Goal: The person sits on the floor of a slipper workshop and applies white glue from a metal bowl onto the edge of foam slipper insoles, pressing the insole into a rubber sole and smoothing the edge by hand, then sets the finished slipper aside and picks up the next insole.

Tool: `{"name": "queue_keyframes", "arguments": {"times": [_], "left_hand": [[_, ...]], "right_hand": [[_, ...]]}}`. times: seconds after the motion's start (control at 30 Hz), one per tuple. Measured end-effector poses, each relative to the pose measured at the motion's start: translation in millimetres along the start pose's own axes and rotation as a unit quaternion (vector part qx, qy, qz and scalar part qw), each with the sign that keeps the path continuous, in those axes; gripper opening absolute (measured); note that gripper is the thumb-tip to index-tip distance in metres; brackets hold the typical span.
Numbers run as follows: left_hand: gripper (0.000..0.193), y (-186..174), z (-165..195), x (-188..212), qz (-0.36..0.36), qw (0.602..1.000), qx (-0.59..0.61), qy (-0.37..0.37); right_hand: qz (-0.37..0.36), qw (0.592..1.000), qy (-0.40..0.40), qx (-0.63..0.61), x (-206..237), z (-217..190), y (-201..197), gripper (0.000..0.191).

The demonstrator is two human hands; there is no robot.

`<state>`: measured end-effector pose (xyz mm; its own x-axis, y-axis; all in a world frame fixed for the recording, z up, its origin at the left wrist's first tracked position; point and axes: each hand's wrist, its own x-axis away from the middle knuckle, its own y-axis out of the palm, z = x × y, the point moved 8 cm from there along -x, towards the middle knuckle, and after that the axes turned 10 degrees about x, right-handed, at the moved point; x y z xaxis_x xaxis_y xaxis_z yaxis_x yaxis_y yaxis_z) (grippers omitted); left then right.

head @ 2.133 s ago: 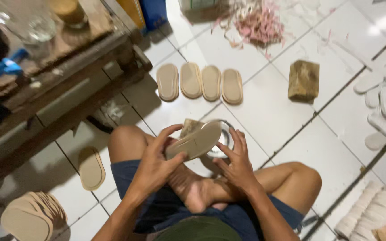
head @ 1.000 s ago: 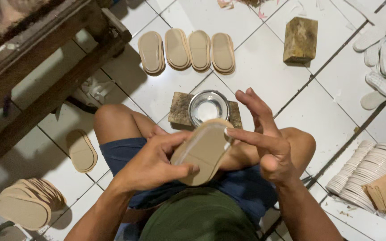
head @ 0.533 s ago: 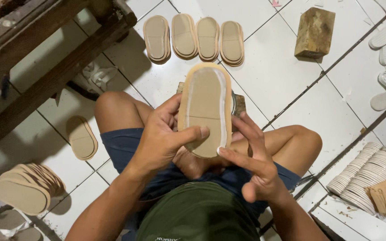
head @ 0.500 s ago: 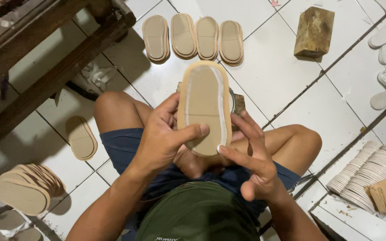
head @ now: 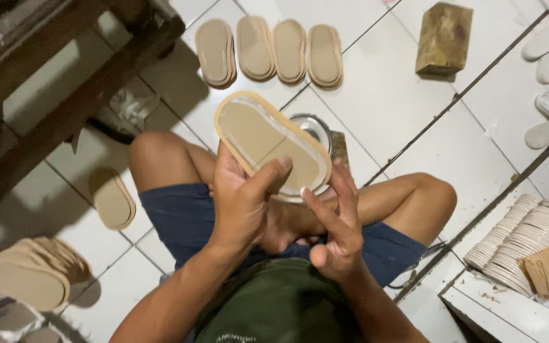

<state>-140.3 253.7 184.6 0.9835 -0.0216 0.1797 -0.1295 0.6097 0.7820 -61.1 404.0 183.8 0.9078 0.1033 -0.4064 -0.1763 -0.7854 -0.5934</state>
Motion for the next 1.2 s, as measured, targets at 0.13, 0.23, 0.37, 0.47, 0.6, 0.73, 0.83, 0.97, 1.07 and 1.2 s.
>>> {"name": "queue_keyframes", "arguments": {"times": [0.13,0.23,0.37,0.47,0.6,0.73,0.83,0.97,1.07,1.2], "left_hand": [[0.052,-13.6,-4.7,-1.3,0.013,0.999,-0.049,0.018],[0.052,-29.3,-2.4,-3.0,0.013,0.999,-0.030,0.037],[0.056,-52.6,10.2,-20.0,-0.065,0.953,-0.295,-0.015],[0.062,-85.9,29.9,-20.8,-0.001,0.929,-0.370,-0.022],[0.046,-124.1,70.0,-23.1,0.127,0.974,-0.167,0.087],[0.043,-131.5,77.3,-28.2,0.111,0.990,-0.040,0.076],[0.040,-127.3,92.3,-35.0,0.106,0.989,0.002,0.106],[0.032,-117.0,81.3,-41.4,0.158,0.984,0.058,0.049],[0.036,-88.2,49.0,-42.7,0.122,0.991,0.055,-0.029],[0.038,-50.6,20.0,-39.4,0.046,0.989,0.115,-0.076]], "right_hand": [[-0.051,0.993,-0.006,-0.109,10.9,1.7,19.9,0.083],[-0.086,0.960,0.098,-0.249,18.1,28.1,27.5,0.082],[-0.100,0.991,0.081,0.028,-18.1,99.4,35.7,0.063],[-0.161,0.956,0.030,0.243,-31.4,139.4,63.7,0.066],[-0.237,0.919,0.026,0.313,-37.8,169.2,91.9,0.073],[-0.235,0.909,0.024,0.343,-39.7,180.3,89.1,0.063],[-0.214,0.929,0.088,0.288,-39.0,199.1,77.3,0.044],[-0.133,0.977,0.130,0.103,-41.1,200.6,48.9,0.041],[-0.109,0.977,0.169,-0.065,-50.9,182.4,21.3,0.049],[-0.072,0.981,0.119,-0.135,-65.6,121.2,-23.6,0.061]]}}
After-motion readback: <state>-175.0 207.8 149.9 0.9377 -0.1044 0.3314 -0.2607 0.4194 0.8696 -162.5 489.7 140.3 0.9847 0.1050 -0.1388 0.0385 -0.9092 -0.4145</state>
